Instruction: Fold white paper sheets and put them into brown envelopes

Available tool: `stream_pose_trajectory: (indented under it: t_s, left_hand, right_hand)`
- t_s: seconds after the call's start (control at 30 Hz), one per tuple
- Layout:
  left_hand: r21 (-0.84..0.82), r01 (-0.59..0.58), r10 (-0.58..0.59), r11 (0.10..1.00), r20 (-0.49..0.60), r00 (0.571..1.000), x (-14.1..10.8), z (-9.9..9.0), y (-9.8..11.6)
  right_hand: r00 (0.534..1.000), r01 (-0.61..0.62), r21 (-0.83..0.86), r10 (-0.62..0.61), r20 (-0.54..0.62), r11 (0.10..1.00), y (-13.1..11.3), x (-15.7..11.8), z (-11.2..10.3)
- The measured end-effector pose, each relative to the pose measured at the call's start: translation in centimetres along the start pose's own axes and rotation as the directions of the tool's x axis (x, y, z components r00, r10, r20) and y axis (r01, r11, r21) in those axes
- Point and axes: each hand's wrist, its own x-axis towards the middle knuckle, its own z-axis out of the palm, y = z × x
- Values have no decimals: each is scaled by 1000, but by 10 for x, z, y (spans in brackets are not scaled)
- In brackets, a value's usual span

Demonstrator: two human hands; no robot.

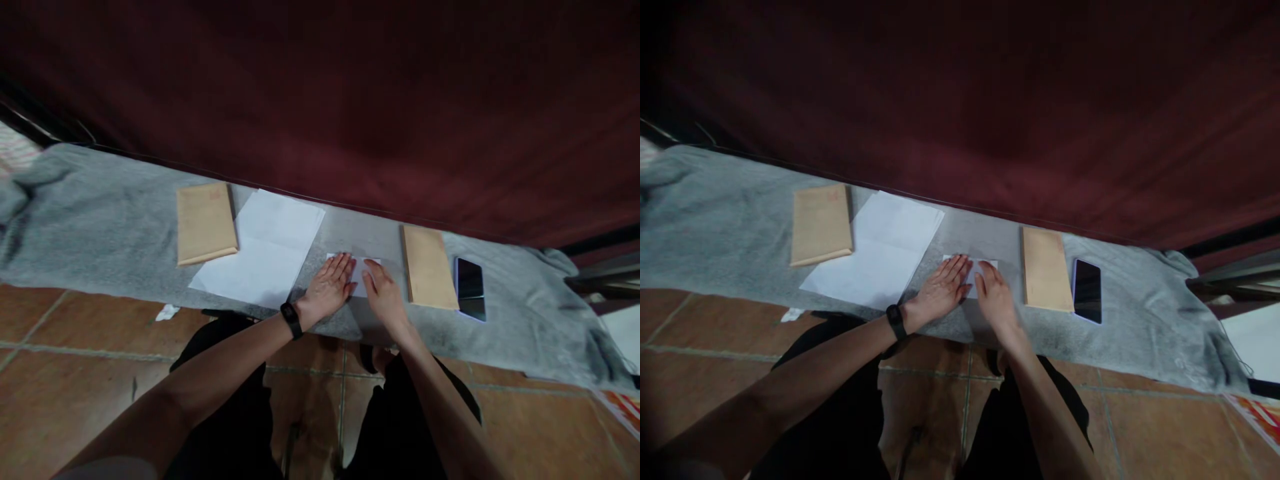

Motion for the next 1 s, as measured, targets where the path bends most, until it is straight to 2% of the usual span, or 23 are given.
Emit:
stream_pose_trajectory:
  t_s: [0.1,0.23,0.43,0.8,1.0]
  left_hand:
    - [-2,-10,10,1000,15,1000,0,0,-1]
    - [1,5,-5,1000,31,1000,-2,2,-3]
    - [5,50,-51,999,24,998,-7,1,-8]
    - [43,156,-157,987,7,988,-11,-2,-15]
    - [67,165,-165,984,-10,986,-15,-9,-23]
  right_hand:
    - [991,114,-46,-110,74,992,-1,-1,21]
    - [988,125,-200,-105,110,972,2,-6,34]
    - [992,114,-322,-90,86,940,9,-9,34]
    - [998,54,-351,-43,39,935,15,-11,32]
    - [999,32,-344,-22,33,938,18,-11,32]
